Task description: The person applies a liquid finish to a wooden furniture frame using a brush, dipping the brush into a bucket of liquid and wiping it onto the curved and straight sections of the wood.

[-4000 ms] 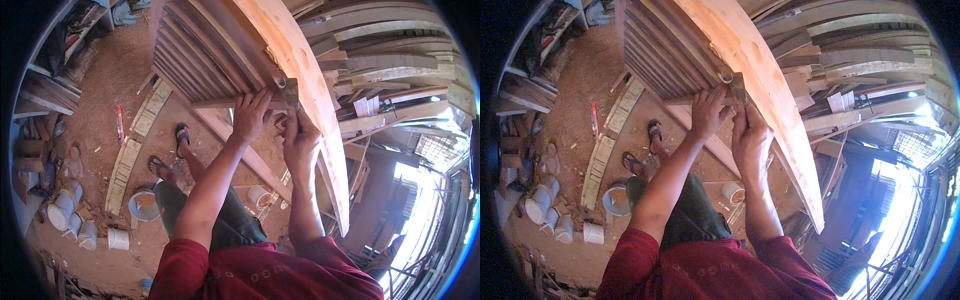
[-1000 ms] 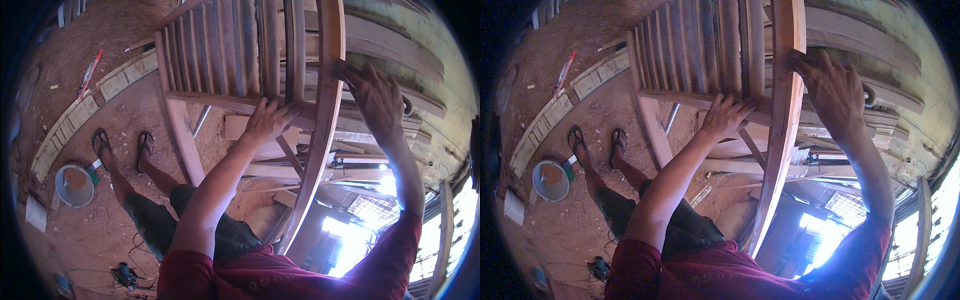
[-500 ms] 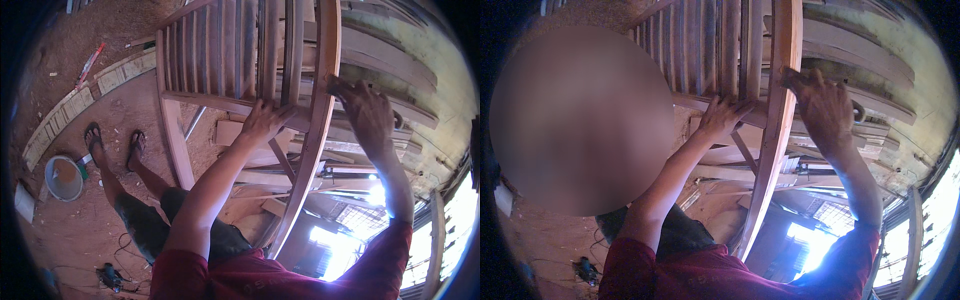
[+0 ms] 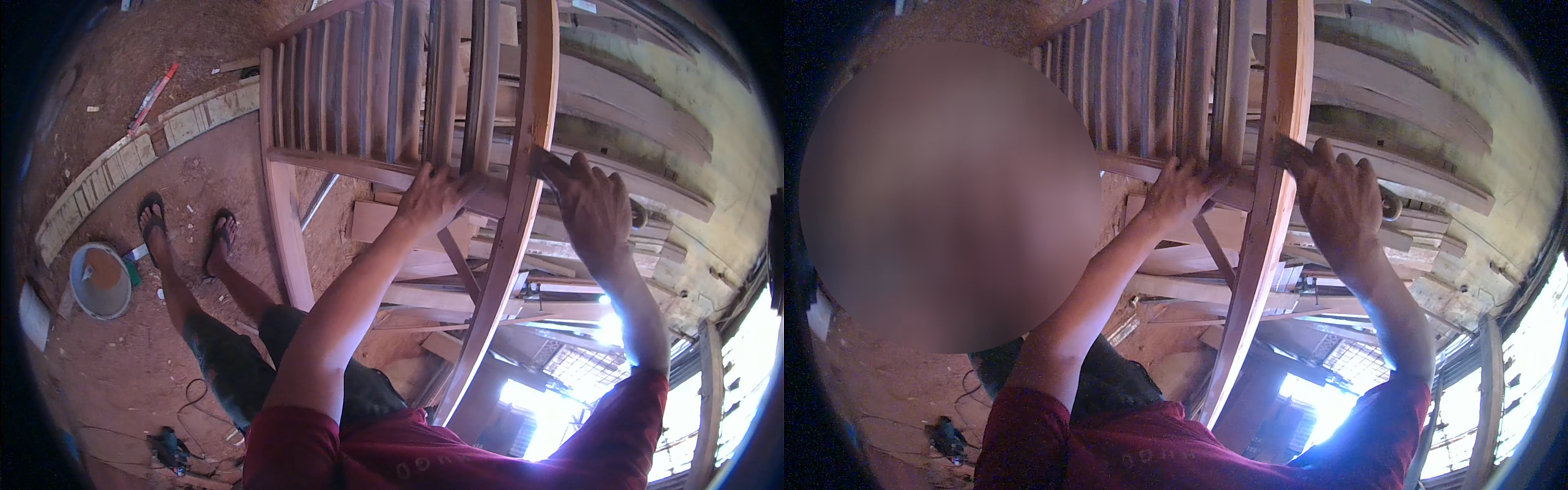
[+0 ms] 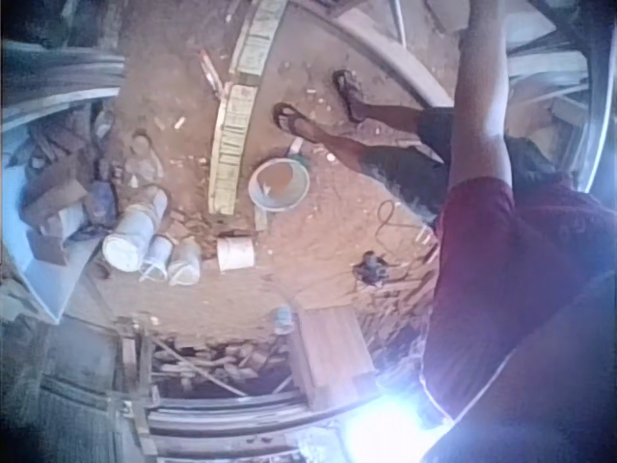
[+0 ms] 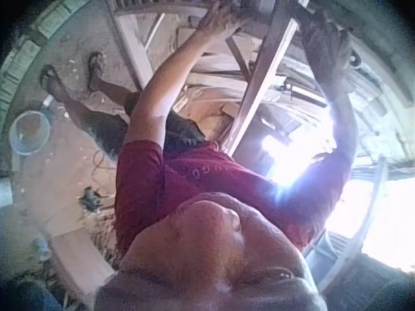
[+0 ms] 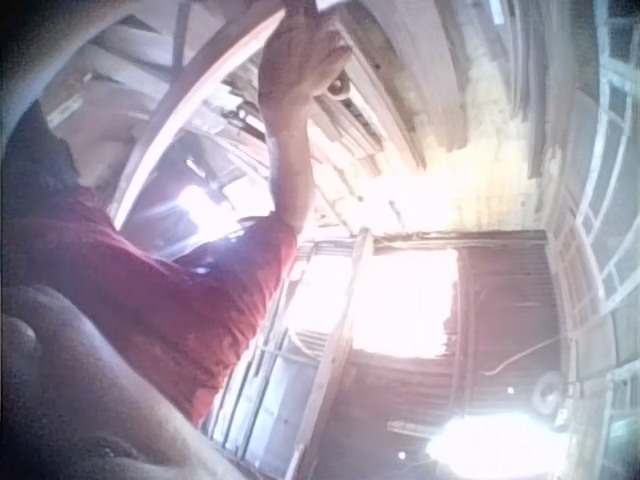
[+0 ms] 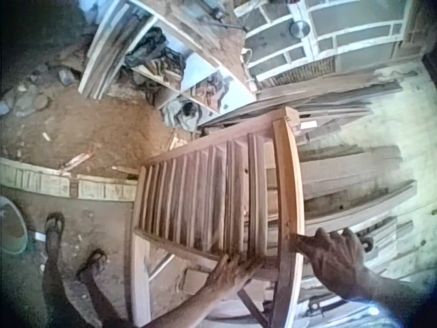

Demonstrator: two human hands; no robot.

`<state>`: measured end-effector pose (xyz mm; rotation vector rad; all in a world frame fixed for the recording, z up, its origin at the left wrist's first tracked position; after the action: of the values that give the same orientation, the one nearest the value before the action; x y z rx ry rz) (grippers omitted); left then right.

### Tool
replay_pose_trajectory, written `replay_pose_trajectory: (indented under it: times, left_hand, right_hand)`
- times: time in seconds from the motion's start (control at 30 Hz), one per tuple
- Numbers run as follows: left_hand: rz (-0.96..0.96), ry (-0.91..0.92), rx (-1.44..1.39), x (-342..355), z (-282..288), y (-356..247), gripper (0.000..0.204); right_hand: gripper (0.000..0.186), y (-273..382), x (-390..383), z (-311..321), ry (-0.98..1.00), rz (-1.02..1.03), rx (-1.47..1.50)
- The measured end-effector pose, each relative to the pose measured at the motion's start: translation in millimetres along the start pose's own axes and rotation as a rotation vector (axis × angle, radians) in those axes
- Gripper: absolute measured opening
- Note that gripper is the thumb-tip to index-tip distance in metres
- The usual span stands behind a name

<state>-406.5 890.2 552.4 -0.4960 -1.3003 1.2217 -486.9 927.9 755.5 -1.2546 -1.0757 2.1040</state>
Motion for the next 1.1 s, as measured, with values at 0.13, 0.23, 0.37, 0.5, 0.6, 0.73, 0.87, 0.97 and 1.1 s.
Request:
replay_pose_trajectory:
  times: [0.13, 0.23, 0.37, 0.5, 0.6, 0.73, 0.87, 0.97, 1.1]
  left_hand:
    - [0.015, 0.129, -0.068, -0.7, -2.4, -0.2, 0.055]
    - [0.008, 0.070, -0.026, 0.6, -2.0, 0.4, 0.055]
    - [0.020, -0.008, -0.044, -2.3, 1.2, -0.4, 0.053]
    - [0.013, -0.111, -0.053, -3.3, 3.8, 1.2, 0.052]
    - [-0.027, -0.120, 0.018, -2.0, 2.3, -0.7, 0.051]
    - [-0.019, -0.129, 0.057, -1.1, 1.9, -0.2, 0.048]
    - [-0.040, -0.171, 0.062, -2.4, 1.1, -0.3, 0.046]
    - [-0.052, -0.150, 0.028, -3.8, -5.1, -1.0, 0.046]
    - [-0.088, -0.163, 0.056, -3.9, -5.8, -0.1, 0.050]
  right_hand:
    - [0.037, -14.6, -17.3, -13.4, 0.023, -0.038, 0.041]
    - [0.039, -18.3, -11.4, 8.3, -0.009, -0.092, 0.055]
    - [0.046, -28.8, 15.7, 15.0, -0.225, -0.091, 0.117]
    - [0.023, -16.9, 61.2, 3.6, -0.131, -0.050, 0.083]
    - [0.009, 6.1, 64.7, 10.9, -0.207, 0.094, -0.026]
    - [0.010, 19.4, 59.2, 1.4, -0.109, 0.080, -0.042]
    - [0.010, 37.0, 41.6, -1.5, -0.085, 0.144, -0.065]
    - [0.008, 52.5, 19.3, -5.2, -0.201, 0.179, -0.130]
    - [0.012, 53.2, 6.5, -13.5, 0.101, 0.043, -0.006]
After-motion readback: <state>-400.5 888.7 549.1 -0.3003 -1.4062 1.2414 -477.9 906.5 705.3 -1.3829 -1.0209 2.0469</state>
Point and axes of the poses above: each hand's wrist, its own x-axis towards the middle knuckle, its own z-axis out of the back of the hand, y = z × x, the point moved 8 cm from there along x, towards the middle knuckle, and after that the axes turned 12 degrees about -y, right-handed, at the moved point
